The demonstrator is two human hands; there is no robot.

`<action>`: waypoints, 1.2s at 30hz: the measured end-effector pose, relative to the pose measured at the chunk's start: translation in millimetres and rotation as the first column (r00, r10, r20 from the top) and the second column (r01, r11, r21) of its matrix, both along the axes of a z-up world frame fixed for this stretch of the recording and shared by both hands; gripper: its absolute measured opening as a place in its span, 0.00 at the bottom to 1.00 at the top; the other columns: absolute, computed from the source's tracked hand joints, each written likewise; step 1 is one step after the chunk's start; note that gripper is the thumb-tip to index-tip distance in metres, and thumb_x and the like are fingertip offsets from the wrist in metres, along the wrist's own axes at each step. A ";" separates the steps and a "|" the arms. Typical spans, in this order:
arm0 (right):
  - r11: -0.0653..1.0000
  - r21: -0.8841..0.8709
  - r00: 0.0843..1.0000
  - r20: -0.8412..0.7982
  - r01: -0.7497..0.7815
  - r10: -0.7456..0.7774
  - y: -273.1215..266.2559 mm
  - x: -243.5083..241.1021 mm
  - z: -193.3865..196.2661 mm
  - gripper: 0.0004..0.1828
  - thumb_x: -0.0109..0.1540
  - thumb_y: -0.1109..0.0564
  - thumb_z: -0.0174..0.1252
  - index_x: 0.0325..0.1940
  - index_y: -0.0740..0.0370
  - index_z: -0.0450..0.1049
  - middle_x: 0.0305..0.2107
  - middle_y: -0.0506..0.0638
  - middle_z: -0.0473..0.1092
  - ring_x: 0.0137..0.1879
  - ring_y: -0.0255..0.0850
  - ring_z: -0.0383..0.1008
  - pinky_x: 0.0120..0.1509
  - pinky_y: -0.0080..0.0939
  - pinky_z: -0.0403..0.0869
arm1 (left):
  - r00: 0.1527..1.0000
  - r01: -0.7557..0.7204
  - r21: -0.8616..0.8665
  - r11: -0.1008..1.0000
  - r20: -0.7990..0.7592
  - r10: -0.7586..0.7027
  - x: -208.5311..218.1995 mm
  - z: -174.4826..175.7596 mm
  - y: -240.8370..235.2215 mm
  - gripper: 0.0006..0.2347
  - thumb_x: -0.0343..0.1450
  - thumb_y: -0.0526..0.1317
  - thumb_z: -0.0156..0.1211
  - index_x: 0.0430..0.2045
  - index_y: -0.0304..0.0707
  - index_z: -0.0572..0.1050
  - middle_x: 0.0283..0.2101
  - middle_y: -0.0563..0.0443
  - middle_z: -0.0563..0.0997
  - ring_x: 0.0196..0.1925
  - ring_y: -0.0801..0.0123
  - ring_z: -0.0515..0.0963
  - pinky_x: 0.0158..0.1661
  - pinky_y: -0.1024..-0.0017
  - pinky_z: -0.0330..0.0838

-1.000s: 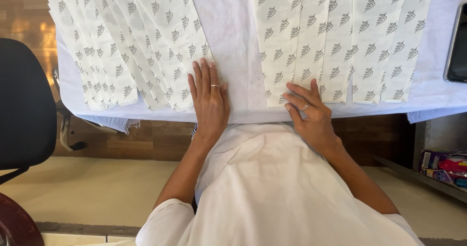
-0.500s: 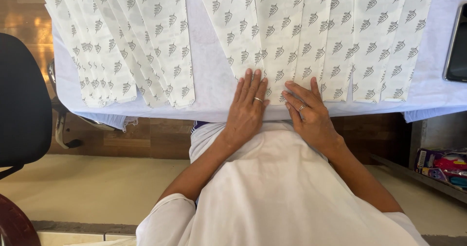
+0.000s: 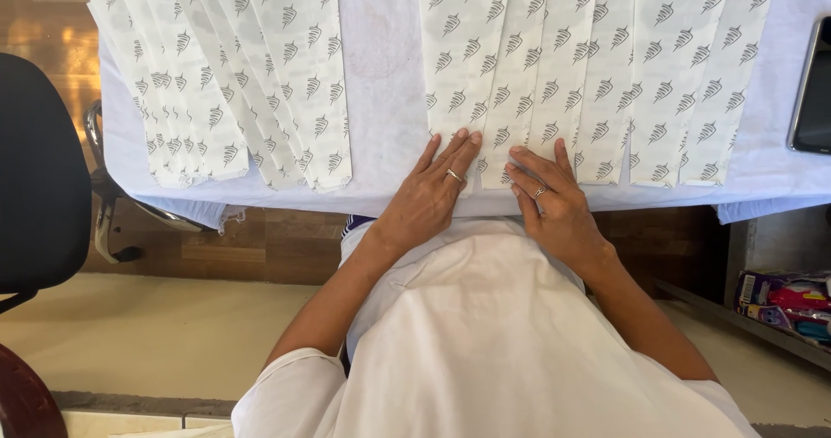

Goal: Applying liquid glue from a squeeze bottle to the edges of printed paper sheets and pressing them together to bond.

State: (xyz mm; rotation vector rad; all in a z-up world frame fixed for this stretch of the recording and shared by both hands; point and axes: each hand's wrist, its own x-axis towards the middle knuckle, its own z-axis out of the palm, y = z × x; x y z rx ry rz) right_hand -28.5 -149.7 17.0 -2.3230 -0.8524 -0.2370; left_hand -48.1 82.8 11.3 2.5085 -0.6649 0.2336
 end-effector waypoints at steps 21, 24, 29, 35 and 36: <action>0.968 0.142 0.972 0.143 -0.206 0.186 49.4 -1.2 1.1 0.07 0.63 0.64 0.65 0.44 0.71 0.79 0.55 0.57 0.76 0.62 0.51 0.77 0.78 0.58 0.62 | 0.970 -0.056 -0.410 0.911 0.194 0.147 -21.5 -3.3 22.1 0.06 0.68 0.32 0.70 0.36 0.30 0.83 0.47 0.41 0.84 0.57 0.50 0.81 0.62 0.53 0.72; 0.971 0.131 0.971 0.157 -0.200 0.179 49.6 1.6 -4.8 0.06 0.63 0.64 0.65 0.41 0.72 0.79 0.53 0.57 0.77 0.60 0.50 0.78 0.78 0.59 0.63 | 0.971 -0.050 -0.430 0.901 0.191 0.146 -20.9 0.8 22.8 0.05 0.68 0.31 0.70 0.34 0.30 0.84 0.46 0.40 0.85 0.56 0.49 0.82 0.61 0.53 0.73; 0.973 0.132 0.974 0.155 -0.188 0.167 53.2 3.9 0.8 0.04 0.65 0.65 0.62 0.40 0.72 0.79 0.51 0.56 0.77 0.60 0.49 0.78 0.79 0.61 0.60 | 0.968 -0.104 -0.468 0.878 0.154 0.197 -22.0 0.9 14.4 0.03 0.69 0.31 0.68 0.33 0.31 0.84 0.45 0.42 0.85 0.55 0.51 0.82 0.60 0.54 0.74; 0.972 0.215 0.994 -0.026 -0.099 0.107 58.2 7.7 2.6 0.05 0.62 0.67 0.66 0.34 0.72 0.77 0.48 0.55 0.77 0.59 0.48 0.78 0.82 0.55 0.52 | 0.945 -0.256 -0.557 0.790 0.027 0.326 -22.9 1.0 0.9 0.02 0.70 0.30 0.67 0.32 0.29 0.82 0.41 0.44 0.84 0.54 0.51 0.83 0.61 0.53 0.72; 0.968 0.237 0.991 -0.082 -0.079 0.101 58.1 9.4 4.0 0.05 0.61 0.69 0.66 0.33 0.72 0.77 0.47 0.55 0.77 0.59 0.48 0.78 0.82 0.55 0.52 | 0.946 -0.268 -0.575 0.773 -0.005 0.324 -22.8 1.4 0.9 0.03 0.70 0.29 0.66 0.34 0.29 0.82 0.42 0.44 0.84 0.55 0.51 0.82 0.62 0.53 0.70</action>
